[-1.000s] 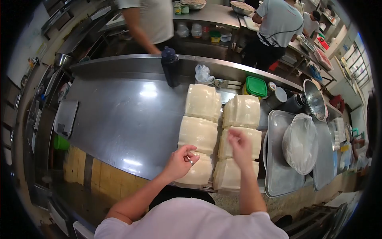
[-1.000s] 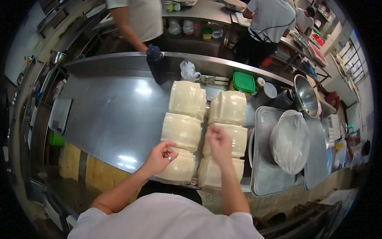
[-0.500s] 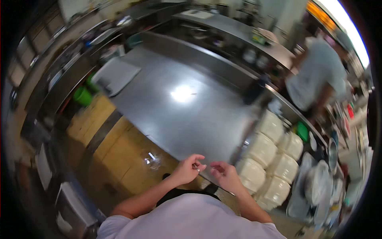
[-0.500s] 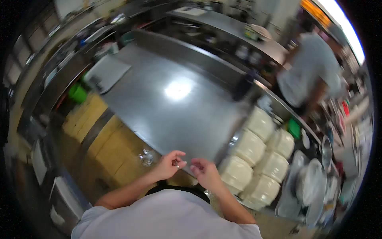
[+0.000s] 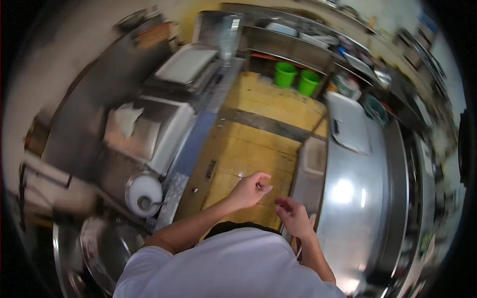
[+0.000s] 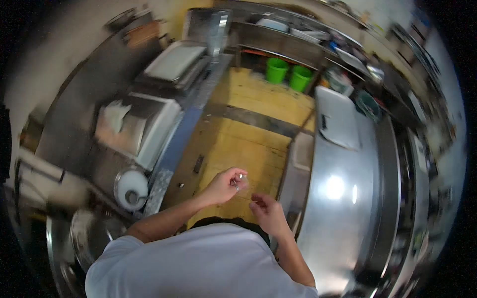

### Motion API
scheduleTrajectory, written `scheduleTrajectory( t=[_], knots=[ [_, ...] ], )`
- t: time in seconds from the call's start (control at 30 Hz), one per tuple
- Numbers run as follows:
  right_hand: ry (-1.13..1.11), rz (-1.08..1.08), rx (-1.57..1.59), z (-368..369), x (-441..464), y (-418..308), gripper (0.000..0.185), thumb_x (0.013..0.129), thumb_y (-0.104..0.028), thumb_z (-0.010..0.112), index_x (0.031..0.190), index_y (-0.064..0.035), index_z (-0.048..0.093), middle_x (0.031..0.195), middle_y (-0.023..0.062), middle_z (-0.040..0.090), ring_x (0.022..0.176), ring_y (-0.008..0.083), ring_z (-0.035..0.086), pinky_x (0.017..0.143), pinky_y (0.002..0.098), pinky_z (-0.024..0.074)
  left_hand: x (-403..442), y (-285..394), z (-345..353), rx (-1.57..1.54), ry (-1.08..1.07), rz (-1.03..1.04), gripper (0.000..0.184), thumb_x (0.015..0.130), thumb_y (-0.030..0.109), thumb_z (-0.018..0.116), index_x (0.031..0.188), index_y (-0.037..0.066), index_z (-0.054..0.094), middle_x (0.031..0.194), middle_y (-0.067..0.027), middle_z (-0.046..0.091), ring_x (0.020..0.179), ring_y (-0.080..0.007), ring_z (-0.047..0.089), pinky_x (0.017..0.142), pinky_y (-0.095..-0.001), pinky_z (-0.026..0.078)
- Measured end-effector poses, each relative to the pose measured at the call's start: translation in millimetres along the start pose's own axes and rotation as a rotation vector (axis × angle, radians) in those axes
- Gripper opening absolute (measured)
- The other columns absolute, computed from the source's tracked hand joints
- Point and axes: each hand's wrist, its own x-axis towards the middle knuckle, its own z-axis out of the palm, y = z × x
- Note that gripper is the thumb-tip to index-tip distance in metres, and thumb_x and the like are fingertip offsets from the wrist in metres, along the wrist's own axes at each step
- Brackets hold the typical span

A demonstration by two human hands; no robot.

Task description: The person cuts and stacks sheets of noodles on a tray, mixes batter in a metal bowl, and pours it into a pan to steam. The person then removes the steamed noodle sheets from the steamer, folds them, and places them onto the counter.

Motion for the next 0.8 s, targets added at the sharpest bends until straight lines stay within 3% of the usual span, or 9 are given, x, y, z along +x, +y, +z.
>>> scheduleTrajectory(
  t=[0.13, 0.3, 0.37, 0.57, 0.8],
  knots=[
    [-0.312, -0.107, -0.079, 36.0, 70.4, -4.0, 0.03, 0.095, -0.011, 0.068, 0.119, 0.0055, 0.065, 0.103, 0.0137, 0.073, 0.093, 0.0175, 0.068, 0.083, 0.0312, 0.0544, -24.0, -50.3, -42.7, -0.086, 0.293, -0.11, 0.035, 0.094, 0.019, 0.072, 0.123, 0.003, 0.061, 0.09, -0.0097, 0.071, 0.079, -0.0179, 0.067, 0.073, -0.0329, 0.054],
    [-0.643, -0.259, -0.182, 81.9, 150.6, -19.6, 0.026, 0.095, -0.011, 0.069, 0.116, 0.0029, 0.066, 0.098, 0.0094, 0.073, 0.09, 0.0147, 0.068, 0.08, 0.0301, 0.0542, -50.8, -65.9, -75.9, -0.19, 0.581, -0.259, 0.035, 0.093, 0.016, 0.072, 0.124, 0.002, 0.061, 0.087, -0.0077, 0.068, 0.076, -0.0149, 0.064, 0.07, -0.0313, 0.053],
    [-0.755, -0.323, -0.169, 100.0, 174.9, -35.0, 0.026, 0.094, -0.011, 0.069, 0.116, 0.0026, 0.066, 0.098, 0.0097, 0.073, 0.088, 0.0155, 0.068, 0.08, 0.0304, 0.0544, -56.7, -82.4, -81.6, -0.135, 0.684, -0.307, 0.035, 0.094, 0.01, 0.07, 0.126, 0.0, 0.059, 0.084, -0.0032, 0.065, 0.071, -0.0109, 0.06, 0.063, -0.0289, 0.05],
    [-1.085, -0.407, -0.209, 139.3, 250.9, -63.2, 0.03, 0.092, -0.014, 0.069, 0.116, 0.004, 0.065, 0.1, 0.0167, 0.072, 0.088, 0.0228, 0.07, 0.081, 0.0334, 0.0554, -63.5, -92.9, -87.2, -0.286, 0.976, -0.492, 0.037, 0.095, 0.014, 0.071, 0.126, 0.0, 0.058, 0.083, -0.0026, 0.064, 0.068, -0.0085, 0.058, 0.058, -0.0261, 0.047],
    [-1.395, -0.579, -0.319, 219.6, 282.2, -93.2, 0.032, 0.092, -0.016, 0.068, 0.116, 0.005, 0.065, 0.1, 0.0186, 0.074, 0.091, 0.0251, 0.072, 0.083, 0.0359, 0.0565, -103.6, -86.7, -71.3, -0.353, 1.384, -0.514, 0.035, 0.097, 0.012, 0.069, 0.128, 0.0, 0.058, 0.085, -0.0029, 0.065, 0.072, -0.0091, 0.059, 0.062, -0.026, 0.049]
  ],
)
